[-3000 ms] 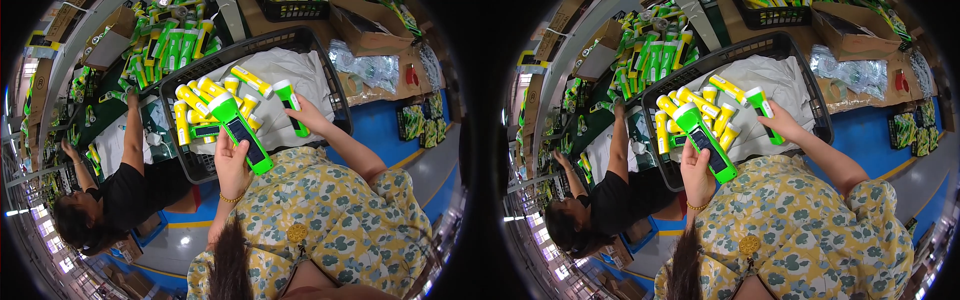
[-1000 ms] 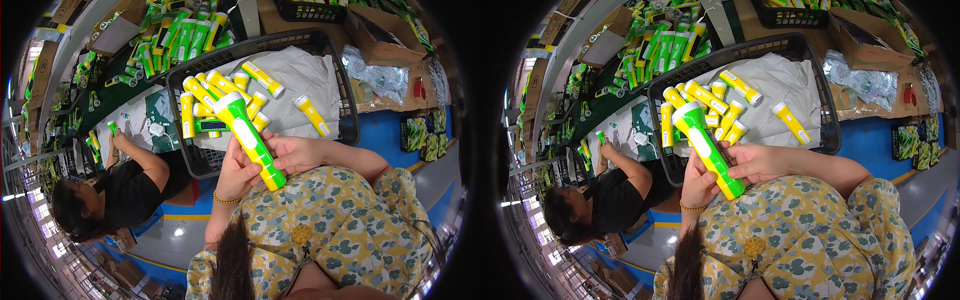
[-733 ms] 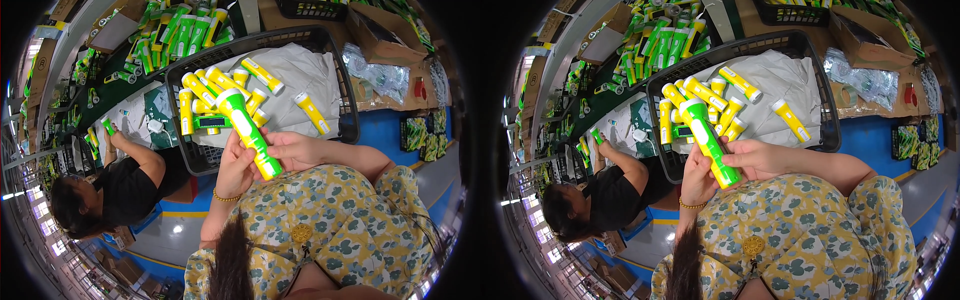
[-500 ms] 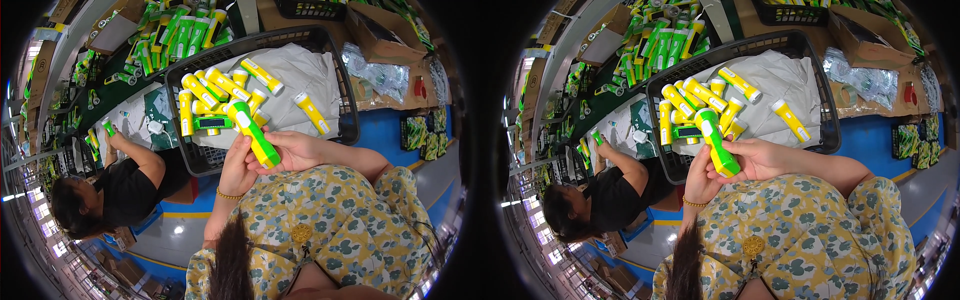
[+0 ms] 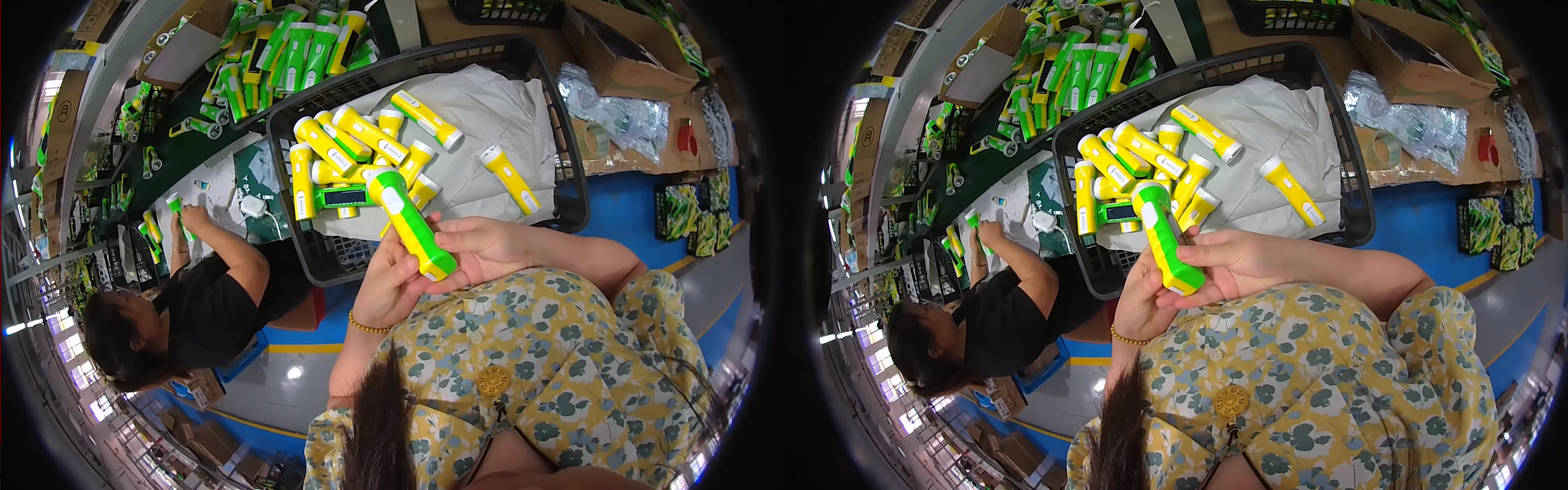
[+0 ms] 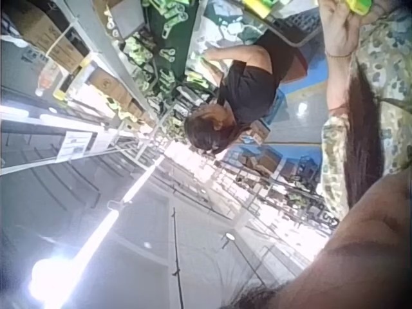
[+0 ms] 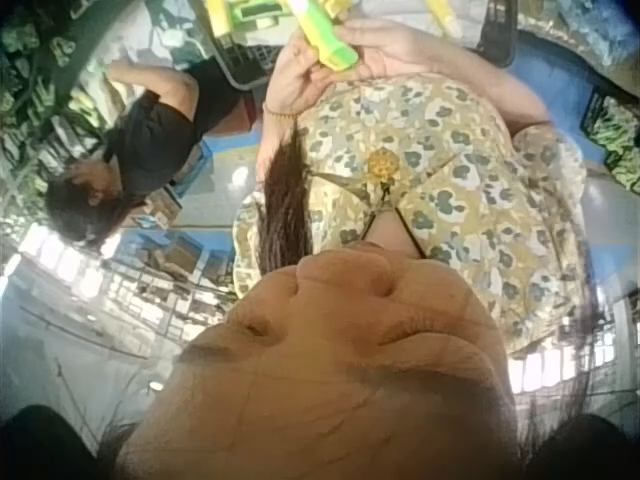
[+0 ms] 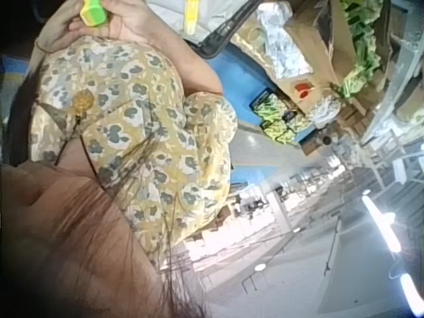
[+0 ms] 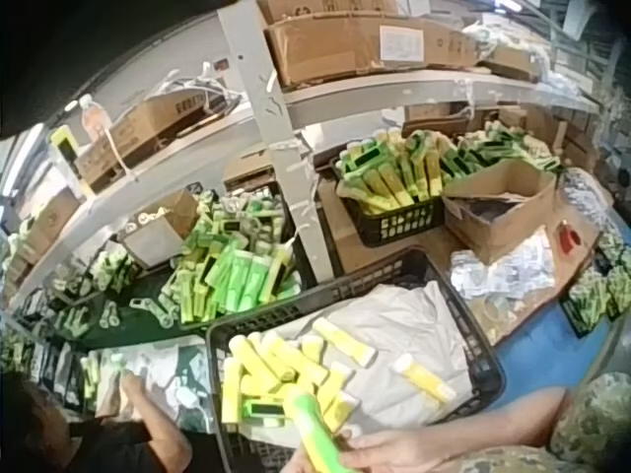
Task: Collect and sort solar-powered flashlights from an assembly table into a plastic crate for organization or inspection.
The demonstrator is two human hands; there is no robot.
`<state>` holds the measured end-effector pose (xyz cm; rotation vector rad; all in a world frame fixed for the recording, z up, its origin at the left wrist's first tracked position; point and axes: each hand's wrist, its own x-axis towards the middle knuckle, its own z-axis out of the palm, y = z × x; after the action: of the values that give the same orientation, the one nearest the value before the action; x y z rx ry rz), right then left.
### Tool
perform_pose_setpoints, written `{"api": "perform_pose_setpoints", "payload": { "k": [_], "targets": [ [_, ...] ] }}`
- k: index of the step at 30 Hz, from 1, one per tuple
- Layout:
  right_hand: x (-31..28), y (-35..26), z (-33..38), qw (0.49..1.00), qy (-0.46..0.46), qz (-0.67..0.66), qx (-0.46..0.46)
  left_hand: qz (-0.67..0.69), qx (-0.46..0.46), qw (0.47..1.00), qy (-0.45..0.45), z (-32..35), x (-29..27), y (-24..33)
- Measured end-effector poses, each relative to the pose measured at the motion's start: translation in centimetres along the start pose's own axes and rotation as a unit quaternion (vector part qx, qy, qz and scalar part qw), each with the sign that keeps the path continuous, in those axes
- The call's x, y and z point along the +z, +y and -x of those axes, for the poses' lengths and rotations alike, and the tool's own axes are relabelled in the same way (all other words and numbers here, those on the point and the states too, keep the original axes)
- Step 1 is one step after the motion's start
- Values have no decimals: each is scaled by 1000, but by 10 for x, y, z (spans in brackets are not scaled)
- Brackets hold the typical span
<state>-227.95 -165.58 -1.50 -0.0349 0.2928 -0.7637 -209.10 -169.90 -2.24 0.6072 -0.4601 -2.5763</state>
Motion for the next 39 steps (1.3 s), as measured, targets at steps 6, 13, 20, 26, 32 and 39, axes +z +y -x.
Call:
{"api": "perform_pose_setpoints", "payload": {
  "k": [6, 13, 20, 26, 32, 39],
  "targets": [
    [-7, 0, -1, 999, -25, 18, 42, 16, 3, 1000, 9, 4, -4, -3],
    [-8, 4, -4, 998, -7, 23, 56, -42, 53, 998, -9, 5, 3, -5],
    [-8, 7, -4, 997, -10, 8, 70, -15, 14, 999, 25, 10, 1, -6],
    [-4, 5, -3, 997, -4, 26, 76, -96, 17, 994, 54, 13, 11, -1],
    [12, 0, 0, 994, -1, 73, 85, -53, 33, 998, 15, 14, 11, -1],
    [23, -15, -6, 992, 53, 107, 35, -176, 134, 972, 84, 13, 21, 10]
  ]
}}
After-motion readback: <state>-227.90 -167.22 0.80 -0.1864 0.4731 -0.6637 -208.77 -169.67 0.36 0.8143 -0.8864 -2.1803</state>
